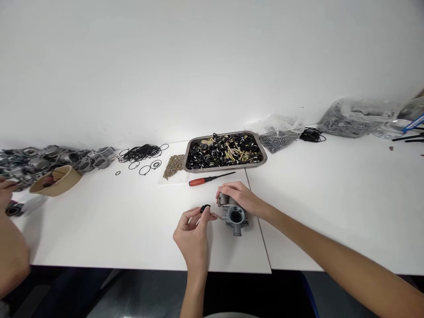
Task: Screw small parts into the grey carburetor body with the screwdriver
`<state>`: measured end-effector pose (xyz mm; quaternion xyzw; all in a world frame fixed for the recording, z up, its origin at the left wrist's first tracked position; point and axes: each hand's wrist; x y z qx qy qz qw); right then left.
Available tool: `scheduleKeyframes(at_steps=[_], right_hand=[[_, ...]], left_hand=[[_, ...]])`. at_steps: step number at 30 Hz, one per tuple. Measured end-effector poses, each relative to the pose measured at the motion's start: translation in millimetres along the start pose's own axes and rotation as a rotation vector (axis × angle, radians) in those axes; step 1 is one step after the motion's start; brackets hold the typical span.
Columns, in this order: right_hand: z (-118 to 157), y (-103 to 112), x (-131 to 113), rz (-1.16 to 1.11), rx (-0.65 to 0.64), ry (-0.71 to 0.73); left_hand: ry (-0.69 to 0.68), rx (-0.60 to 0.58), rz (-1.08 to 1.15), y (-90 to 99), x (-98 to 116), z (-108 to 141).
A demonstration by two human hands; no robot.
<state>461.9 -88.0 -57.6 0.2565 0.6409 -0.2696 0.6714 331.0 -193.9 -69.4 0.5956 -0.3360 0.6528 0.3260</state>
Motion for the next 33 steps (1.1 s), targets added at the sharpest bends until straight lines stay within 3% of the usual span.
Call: scheduleKeyframes(at_steps=[8,20,25,28,31,33], right_hand=[[0,-2,0,-0.002,0.021,-0.012],[-2,-2,7,0.014,0.049,0.005],[-1,-3,8,-0.008,0.065,0.004],[-2,-3,7,-0.012,0.055,0.007],[-2,-2,6,0.010,0.039,0.004],[-1,-1,4,0.020,0.021,-0.002]], left_hand=[[-0.014,0.102,0.041,2.5,-3,2],[0.008,0.098,0.082,-4.8,-5,8],[-0.089,-0.072,0.026,-13.1,-7,29],[-0.098,-0.120,0.002,-8.2,-11,35],[-0.139,-0.232,-0.064,8.7,-12,25],[-0.211,-0.309,-0.187,22.0,-4,5]])
Point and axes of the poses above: each hand's wrist, its own z-axis away from the middle knuckle, its own y-axis out of the back of the hand, x = y × z, and after that the axes turned 9 degrees about -x, right-handed
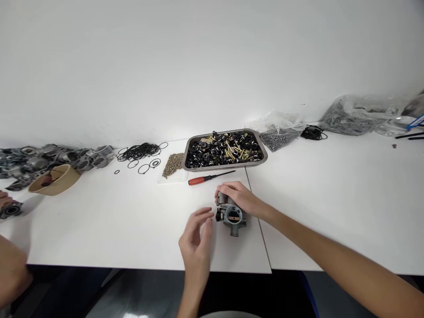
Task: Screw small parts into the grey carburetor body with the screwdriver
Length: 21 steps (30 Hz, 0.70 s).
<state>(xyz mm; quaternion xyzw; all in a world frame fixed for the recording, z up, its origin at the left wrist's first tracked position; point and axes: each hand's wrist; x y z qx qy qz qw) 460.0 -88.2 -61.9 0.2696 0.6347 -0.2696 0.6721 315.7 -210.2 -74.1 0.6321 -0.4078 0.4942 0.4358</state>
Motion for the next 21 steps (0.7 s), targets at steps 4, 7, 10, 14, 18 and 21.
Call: scheduleKeyframes(at_steps=[4,7,10,14,18,21], right_hand=[[1,0,-3,-0.011,-0.037,-0.016],[2,0,-5,-0.024,-0.039,-0.036],[2,-1,-6,-0.029,-0.042,-0.052],[2,0,-6,-0.032,-0.060,-0.050],[1,1,-5,-0.060,-0.079,-0.046],[1,1,-6,-0.075,-0.090,-0.038]], left_hand=[[-0.081,-0.228,-0.506,38.4,23,-68],[-0.197,-0.563,-1.073,47.1,41,-120],[-0.242,-0.699,-1.257,37.6,41,-147],[-0.291,-0.660,-1.275,20.9,21,-150],[-0.310,-0.651,-1.133,24.0,12,-150],[-0.249,-0.705,-0.918,41.7,16,-159]])
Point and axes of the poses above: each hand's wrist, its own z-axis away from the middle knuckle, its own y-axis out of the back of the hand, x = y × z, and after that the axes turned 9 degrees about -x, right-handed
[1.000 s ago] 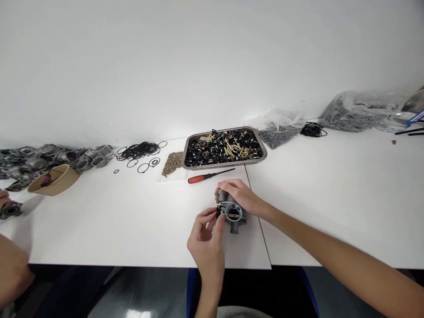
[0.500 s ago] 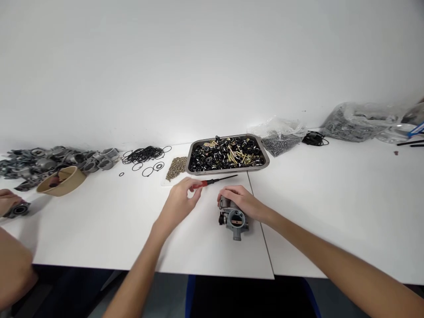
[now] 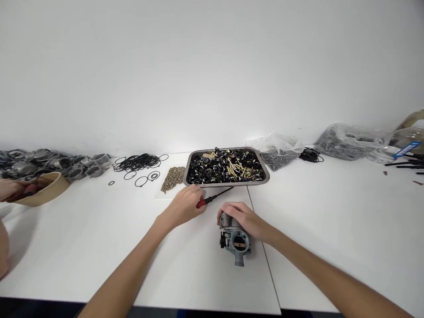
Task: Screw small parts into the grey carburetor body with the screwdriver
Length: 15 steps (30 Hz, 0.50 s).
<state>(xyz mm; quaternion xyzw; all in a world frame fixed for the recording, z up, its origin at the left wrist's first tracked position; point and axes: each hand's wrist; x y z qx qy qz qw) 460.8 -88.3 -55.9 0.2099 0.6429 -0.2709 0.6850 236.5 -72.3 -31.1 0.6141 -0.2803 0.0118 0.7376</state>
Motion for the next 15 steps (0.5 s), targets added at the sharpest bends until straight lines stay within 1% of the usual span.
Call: scheduleKeyframes(at_steps=[2,3,4,6,9,12,15], right_hand=[[0,0,-1,-0.009,-0.005,-0.004],[0,-1,-1,-0.013,-0.008,-0.009],[1,-1,-1,-0.018,-0.013,-0.017],[1,-1,-2,-0.024,-0.026,-0.028],[1,-1,-2,-0.027,-0.036,-0.028],[1,-2,-3,-0.015,-0.044,-0.032],[1,1,-6,0.085,-0.041,-0.060]], left_hand=[[-0.006,-0.010,0.204,14.4,-13,4],[-0.010,0.003,0.316,22.0,-21,6],[-0.020,0.042,0.442,29.5,-30,8],[-0.055,0.190,0.702,43.2,-49,11],[-0.117,0.494,1.004,59.2,-80,14],[-0.144,0.719,1.158,68.8,-108,17],[-0.131,0.870,1.251,71.8,-126,20]])
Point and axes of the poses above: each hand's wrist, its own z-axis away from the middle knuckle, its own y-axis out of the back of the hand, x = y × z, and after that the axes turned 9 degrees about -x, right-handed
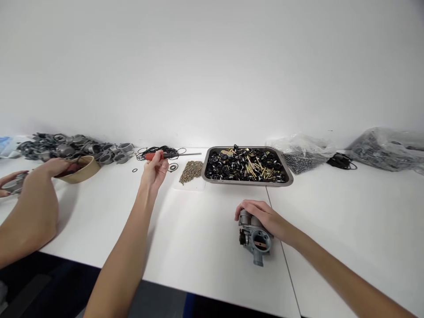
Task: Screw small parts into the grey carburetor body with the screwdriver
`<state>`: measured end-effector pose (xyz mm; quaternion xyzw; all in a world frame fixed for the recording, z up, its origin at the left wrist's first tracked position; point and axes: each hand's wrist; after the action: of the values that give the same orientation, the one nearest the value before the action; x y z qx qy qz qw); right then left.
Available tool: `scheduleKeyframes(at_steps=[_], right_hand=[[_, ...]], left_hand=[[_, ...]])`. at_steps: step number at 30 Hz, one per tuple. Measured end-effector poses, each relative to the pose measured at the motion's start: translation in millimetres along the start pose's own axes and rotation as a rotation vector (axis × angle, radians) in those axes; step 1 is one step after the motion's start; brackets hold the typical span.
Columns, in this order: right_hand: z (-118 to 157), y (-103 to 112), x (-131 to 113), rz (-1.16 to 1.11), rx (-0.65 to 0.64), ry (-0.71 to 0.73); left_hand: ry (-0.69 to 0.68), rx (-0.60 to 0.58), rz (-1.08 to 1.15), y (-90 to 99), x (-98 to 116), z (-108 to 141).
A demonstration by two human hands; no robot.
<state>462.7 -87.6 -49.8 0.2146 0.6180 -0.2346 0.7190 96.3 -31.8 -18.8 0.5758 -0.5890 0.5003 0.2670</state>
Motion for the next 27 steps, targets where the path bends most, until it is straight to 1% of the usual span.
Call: scheduleKeyframes(at_steps=[3,5,7,8,11,12,14,16,19,22,27], right_hand=[[-1,17,-9,0.225,0.076,-0.035],[-4,38,-22,0.393,0.136,-0.030],[-8,64,-39,0.544,0.187,-0.023],[-11,77,-49,0.606,0.219,-0.022],[-22,114,-71,0.722,0.384,-0.021],[-27,124,-75,0.746,0.433,-0.022],[-38,137,-75,0.800,0.495,-0.021],[-50,142,-65,0.855,0.509,-0.019],[-67,138,-45,0.915,0.490,-0.018],[-80,124,-32,0.973,0.441,0.011],[-94,98,-30,1.125,0.314,0.087]], left_hand=[[-0.007,0.109,0.005,8.6,-3,-1],[-0.009,0.165,-0.011,10.2,-4,-1],[-0.013,0.207,-0.015,9.6,-5,-1],[-0.012,0.220,-0.011,9.0,-4,-1],[0.009,0.242,0.023,8.3,-2,0],[0.022,0.245,0.039,8.7,-2,0],[0.051,0.247,0.072,10.1,-1,0],[0.077,0.246,0.095,11.7,-1,0],[0.098,0.242,0.104,12.9,-4,-1],[0.109,0.234,0.103,12.9,-7,-2],[0.125,0.223,0.114,12.6,-8,0]])
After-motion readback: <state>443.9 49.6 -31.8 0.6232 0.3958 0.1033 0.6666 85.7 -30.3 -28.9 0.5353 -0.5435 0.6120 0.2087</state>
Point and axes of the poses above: each hand's wrist, its own z-axis away from the middle knuckle, its own y-axis out of the back of the hand, x = y × z, and after that the axes turned 9 degrees about -x, right-handed
